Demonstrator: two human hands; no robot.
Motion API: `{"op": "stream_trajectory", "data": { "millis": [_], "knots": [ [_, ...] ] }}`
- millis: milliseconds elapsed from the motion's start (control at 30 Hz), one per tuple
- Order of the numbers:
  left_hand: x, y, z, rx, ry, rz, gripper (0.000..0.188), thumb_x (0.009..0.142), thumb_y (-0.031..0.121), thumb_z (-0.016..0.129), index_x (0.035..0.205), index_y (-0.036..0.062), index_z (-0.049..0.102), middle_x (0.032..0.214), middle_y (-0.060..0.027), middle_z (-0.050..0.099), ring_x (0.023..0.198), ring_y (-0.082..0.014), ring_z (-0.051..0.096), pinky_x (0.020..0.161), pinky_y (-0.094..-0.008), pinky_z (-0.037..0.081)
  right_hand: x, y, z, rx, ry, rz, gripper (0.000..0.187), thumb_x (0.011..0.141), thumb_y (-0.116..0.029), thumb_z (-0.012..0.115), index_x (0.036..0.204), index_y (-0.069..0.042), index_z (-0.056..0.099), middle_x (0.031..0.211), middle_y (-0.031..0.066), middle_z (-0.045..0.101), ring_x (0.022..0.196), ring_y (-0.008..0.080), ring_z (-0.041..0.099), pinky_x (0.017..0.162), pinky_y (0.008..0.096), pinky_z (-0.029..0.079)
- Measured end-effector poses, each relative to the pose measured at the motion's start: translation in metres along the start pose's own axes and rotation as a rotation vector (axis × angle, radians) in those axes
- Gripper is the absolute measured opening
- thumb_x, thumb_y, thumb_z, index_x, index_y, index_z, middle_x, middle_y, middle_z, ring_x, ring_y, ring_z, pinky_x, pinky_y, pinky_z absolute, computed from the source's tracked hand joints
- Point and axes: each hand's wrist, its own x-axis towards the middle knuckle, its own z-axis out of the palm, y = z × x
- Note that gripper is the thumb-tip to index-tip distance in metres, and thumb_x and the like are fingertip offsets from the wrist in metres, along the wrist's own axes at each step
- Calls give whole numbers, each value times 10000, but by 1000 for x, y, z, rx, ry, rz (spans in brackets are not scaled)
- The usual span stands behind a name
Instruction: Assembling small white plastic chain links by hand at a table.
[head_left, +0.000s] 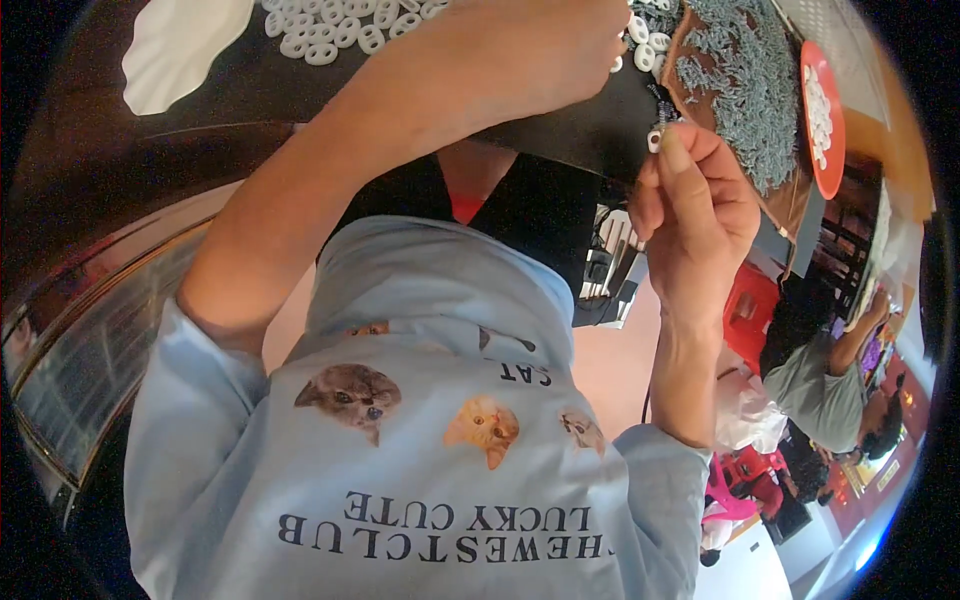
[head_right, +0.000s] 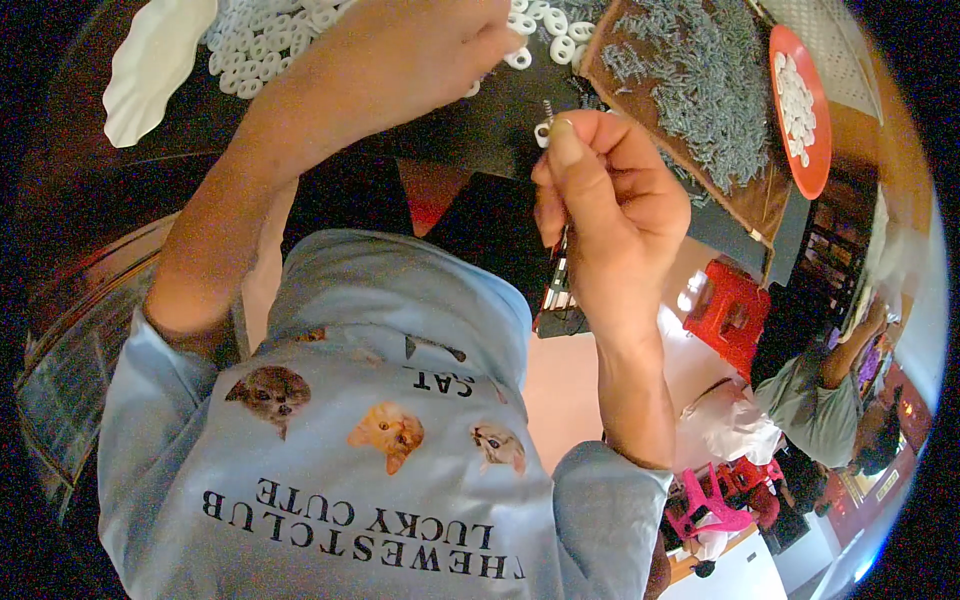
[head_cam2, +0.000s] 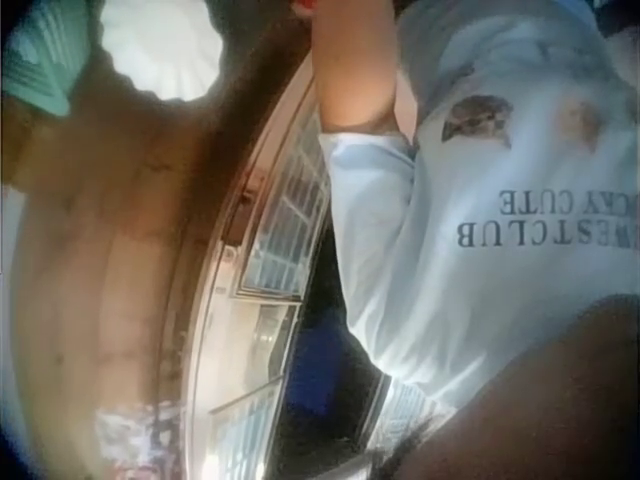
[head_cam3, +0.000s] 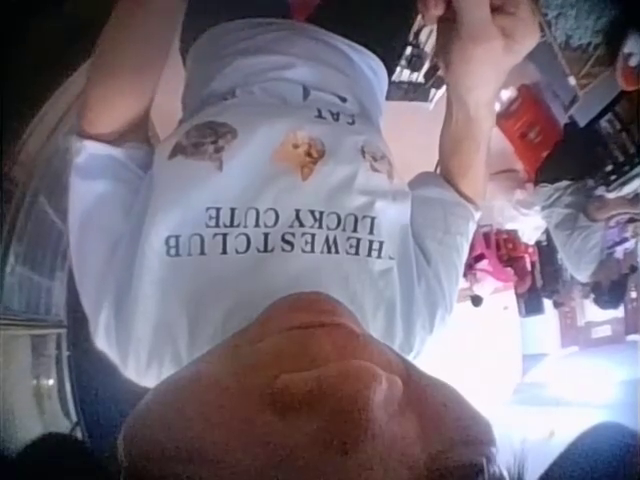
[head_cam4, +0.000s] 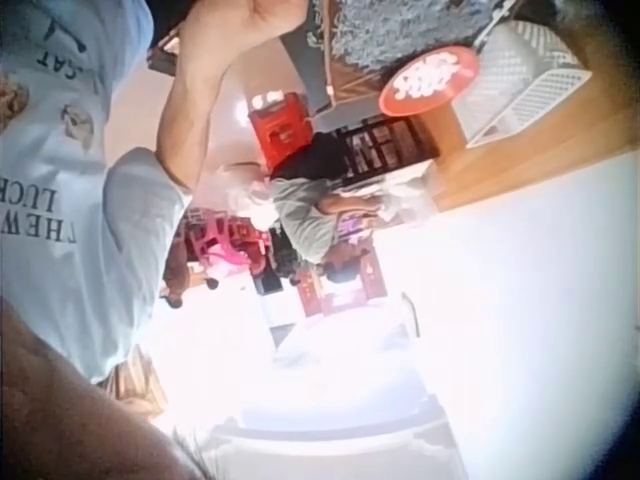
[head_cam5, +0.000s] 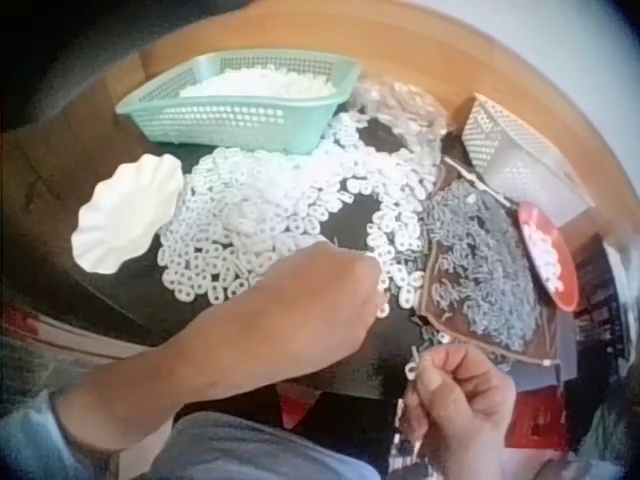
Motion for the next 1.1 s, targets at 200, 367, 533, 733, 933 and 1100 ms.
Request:
{"op": "stream_trajectory", "data": {
  "millis": [200, 367, 533, 733, 933, 1100],
  "knots": [
    [-27, 21, -10, -119, 223, 24, 154, 862, 123, 509, 835, -18, 563, 644, -149, 570, 575, -280, 580, 531, -362, 450, 2, 0, 0, 1, 8, -2, 143, 915, -112, 536, 940, 27, 562, 713, 39, 569, 488, 59, 447, 435, 183, 351],
    [-70, 22, 15, -343, 268, 125, 160, 850, 51, 548, 988, -20, 585, 814, -137, 575, 705, -232, 576, 615, -298, 456, 6, 5, 8, 148, -56, -6, 154, 911, -127, 553, 942, 23, 561, 702, 28, 563, 481, 54, 431, 438, 181, 347],
    [-76, 22, 27, -458, 371, 133, 162, 828, 6, 574, 987, -28, 586, 824, -128, 577, 726, -236, 572, 626, -289, 457, 2, 11, 17, 15, -104, -29, 150, 931, -111, 503, 965, 27, 549, 636, 29, 516, 474, 69, 422, 439, 189, 342],
    [-80, 13, 27, -641, 354, 103, 136, 845, 5, 572, 976, -27, 591, 843, -88, 580, 726, -149, 553, 636, -244, 438, -4, 9, 26, -83, -92, -15, 152, 901, -152, 583, 901, 0, 589, 676, 0, 556, 520, 28, 443, 461, 161, 348],
    [-85, 16, 21, -903, 266, -86, 98, 894, 48, 530, 940, -20, 584, 782, -13, 552, 711, -64, 502, 620, -197, 404, -3, 1, 16, -233, -125, 0, 138, 901, -142, 578, 931, -9, 598, 687, -15, 556, 545, 24, 447, 485, 159, 357],
    [-85, 13, 22, -1094, 119, -175, 135, 919, 128, 514, 942, 7, 569, 704, 33, 513, 630, -26, 453, 562, -177, 368, 6, -6, 18, -254, -215, -67, 110, 887, -94, 590, 948, -3, 594, 743, -37, 541, 662, 18, 460, 561, 157, 375]
  ]
}}
